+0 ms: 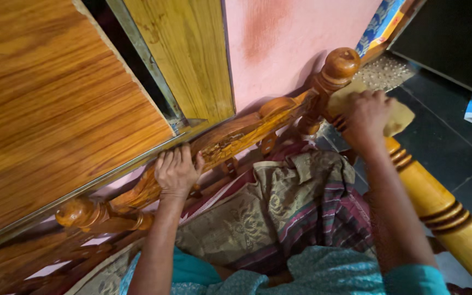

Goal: The person cleans the wooden headboard of a bed using a sponge, wiping along the carved details and the vertical slats.

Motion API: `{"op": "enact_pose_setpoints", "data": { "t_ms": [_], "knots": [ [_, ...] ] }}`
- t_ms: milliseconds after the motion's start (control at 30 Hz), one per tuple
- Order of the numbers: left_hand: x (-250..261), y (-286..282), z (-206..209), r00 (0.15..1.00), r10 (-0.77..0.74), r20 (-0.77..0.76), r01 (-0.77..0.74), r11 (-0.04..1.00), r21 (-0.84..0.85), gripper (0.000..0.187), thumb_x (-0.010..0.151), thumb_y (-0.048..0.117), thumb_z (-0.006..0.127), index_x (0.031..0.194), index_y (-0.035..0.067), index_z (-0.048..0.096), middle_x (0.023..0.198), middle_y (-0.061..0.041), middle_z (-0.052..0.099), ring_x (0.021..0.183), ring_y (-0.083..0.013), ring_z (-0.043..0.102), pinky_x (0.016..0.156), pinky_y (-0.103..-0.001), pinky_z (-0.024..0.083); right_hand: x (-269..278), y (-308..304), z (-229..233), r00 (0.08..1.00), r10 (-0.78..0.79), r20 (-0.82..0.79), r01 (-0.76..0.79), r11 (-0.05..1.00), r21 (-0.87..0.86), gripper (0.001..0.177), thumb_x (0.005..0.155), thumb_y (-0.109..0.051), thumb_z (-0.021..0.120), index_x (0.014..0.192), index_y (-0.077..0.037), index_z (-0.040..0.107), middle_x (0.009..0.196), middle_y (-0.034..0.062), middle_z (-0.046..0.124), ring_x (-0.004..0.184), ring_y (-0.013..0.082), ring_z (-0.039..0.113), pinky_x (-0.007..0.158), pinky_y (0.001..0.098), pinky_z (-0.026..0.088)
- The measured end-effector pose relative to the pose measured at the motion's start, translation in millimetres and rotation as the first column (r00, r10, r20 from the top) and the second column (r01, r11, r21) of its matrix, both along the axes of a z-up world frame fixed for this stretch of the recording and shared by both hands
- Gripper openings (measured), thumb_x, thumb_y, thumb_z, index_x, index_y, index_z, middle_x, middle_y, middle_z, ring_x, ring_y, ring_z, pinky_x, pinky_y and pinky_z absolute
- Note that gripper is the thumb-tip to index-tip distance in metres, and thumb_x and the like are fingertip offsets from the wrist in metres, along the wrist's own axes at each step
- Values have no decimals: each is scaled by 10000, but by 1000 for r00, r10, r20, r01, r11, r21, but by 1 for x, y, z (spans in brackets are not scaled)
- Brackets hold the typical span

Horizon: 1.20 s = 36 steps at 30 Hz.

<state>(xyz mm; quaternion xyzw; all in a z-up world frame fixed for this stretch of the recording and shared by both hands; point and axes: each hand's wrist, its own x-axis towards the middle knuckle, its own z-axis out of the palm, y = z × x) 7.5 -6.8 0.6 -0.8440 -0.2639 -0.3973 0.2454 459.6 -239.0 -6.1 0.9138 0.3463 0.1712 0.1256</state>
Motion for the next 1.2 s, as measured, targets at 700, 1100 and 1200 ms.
{"op": "enact_pose_setpoints", "data": {
  "t_ms": [700,1100,1200],
  "knots": [
    [0,-4,5,999,-16,29,17,1000,-9,301,970,373,633,933,77,669,733,-82,638,716,-242,634,802,-374,519,9,-51,19,956,210,204,-253,943,217,239,947,-255,709,1172,-310,771,1175,-1,721,1198,277,586,1102,561,370],
    [-2,0,-3,1000,-2,-14,1,999,-40,311,986,377,627,913,77,662,726,-80,642,670,-223,608,738,-368,497,-20,-59,-2,973,198,120,-229,902,365,256,974,-335,725,1195,-207,740,1156,76,686,1173,337,566,1044,519,381],
    [0,-6,6,1000,-7,21,8,1000,-22,300,972,372,625,904,81,647,725,-80,622,696,-237,609,777,-377,509,-57,-50,0,924,150,352,-239,944,227,213,963,-287,703,1158,-207,733,1133,39,667,1173,273,566,1007,509,385]
  ]
}}
